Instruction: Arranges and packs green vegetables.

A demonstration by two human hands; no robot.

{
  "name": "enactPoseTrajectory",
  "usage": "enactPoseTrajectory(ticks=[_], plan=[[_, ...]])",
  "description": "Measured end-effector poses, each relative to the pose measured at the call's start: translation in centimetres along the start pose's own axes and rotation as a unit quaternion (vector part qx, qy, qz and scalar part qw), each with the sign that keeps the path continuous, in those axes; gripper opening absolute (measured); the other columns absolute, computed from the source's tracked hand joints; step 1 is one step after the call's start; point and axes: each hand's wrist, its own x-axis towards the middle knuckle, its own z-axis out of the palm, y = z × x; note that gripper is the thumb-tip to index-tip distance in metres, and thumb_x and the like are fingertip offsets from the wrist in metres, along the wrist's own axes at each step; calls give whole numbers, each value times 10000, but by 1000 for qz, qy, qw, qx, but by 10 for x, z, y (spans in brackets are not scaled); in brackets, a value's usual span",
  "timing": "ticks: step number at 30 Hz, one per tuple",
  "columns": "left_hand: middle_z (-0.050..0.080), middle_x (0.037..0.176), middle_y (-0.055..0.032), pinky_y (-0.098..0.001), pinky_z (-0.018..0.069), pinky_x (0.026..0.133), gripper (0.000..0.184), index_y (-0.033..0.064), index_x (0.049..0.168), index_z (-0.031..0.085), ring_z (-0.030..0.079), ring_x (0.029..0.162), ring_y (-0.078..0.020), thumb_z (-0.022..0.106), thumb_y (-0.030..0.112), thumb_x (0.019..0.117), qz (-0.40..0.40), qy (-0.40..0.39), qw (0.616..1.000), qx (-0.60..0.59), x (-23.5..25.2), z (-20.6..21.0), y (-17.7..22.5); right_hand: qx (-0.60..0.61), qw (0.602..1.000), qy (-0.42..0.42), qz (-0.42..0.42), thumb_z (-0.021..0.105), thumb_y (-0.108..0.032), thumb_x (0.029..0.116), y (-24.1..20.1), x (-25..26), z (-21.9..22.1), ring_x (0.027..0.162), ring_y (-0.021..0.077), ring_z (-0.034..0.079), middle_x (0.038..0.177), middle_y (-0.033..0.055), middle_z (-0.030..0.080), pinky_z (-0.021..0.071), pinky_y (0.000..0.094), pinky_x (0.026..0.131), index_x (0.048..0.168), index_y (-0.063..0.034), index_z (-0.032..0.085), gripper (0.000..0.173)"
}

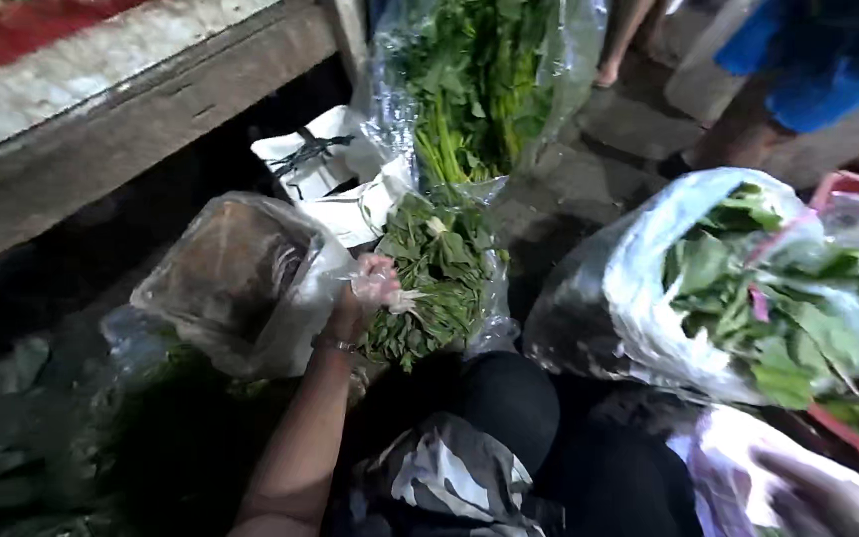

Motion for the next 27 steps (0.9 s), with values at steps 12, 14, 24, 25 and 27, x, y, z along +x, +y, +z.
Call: enactPoseTrajectory(ticks=[12, 14, 24, 25, 27], plan=[[598, 952, -108, -292, 474, 631, 385, -3, 1326, 565, 524, 690, -130, 527, 285, 1074, -170, 61, 973, -145, 5, 60, -60, -213, 892, -392, -73, 598, -222, 1000, -181, 307, 219, 1249, 445, 581, 1297, 227, 643, 460, 674, 987, 1336, -149, 652, 348], [622, 1052, -125, -311, 506, 722, 357, -18, 1312, 576, 573, 824, -142, 568, 228, 1054, -132, 76, 976, -156, -3, 55, -60, -163, 900, -397, -74, 585, -186, 1003, -176, 308, 219, 1266, 419, 579, 1303, 209, 654, 440, 656, 1029, 1341, -165, 669, 349], [678, 1104, -49, -242, 574, 827, 486, 30, 1404, 486, 665, 920, -59, 578, 115, 934, 17, -41, 952, -303, -22, 11, -29, 333, 888, -246, -199, 515, 36, 937, -128, 258, 191, 1005, 32, 664, 1094, 73, 722, 550, 237, 920, 1159, 71, 670, 273], [690, 1080, -32, -230, 577, 829, 471, 20, 1404, 483, 672, 919, -46, 555, 110, 948, 19, -72, 947, -313, -21, 9, -30, 336, 888, -241, -201, 518, 33, 940, -128, 257, 186, 990, 17, 666, 1075, 57, 726, 554, 225, 913, 1153, 68, 674, 266], [696, 1041, 0, -201, 566, 826, 433, -6, 1370, 512, 667, 907, -16, 555, 97, 951, 21, -101, 945, -309, -22, 6, -32, 308, 902, -220, -208, 551, 1, 950, -130, 253, 176, 944, -9, 659, 1033, 41, 724, 549, 192, 884, 1121, 55, 693, 229]])
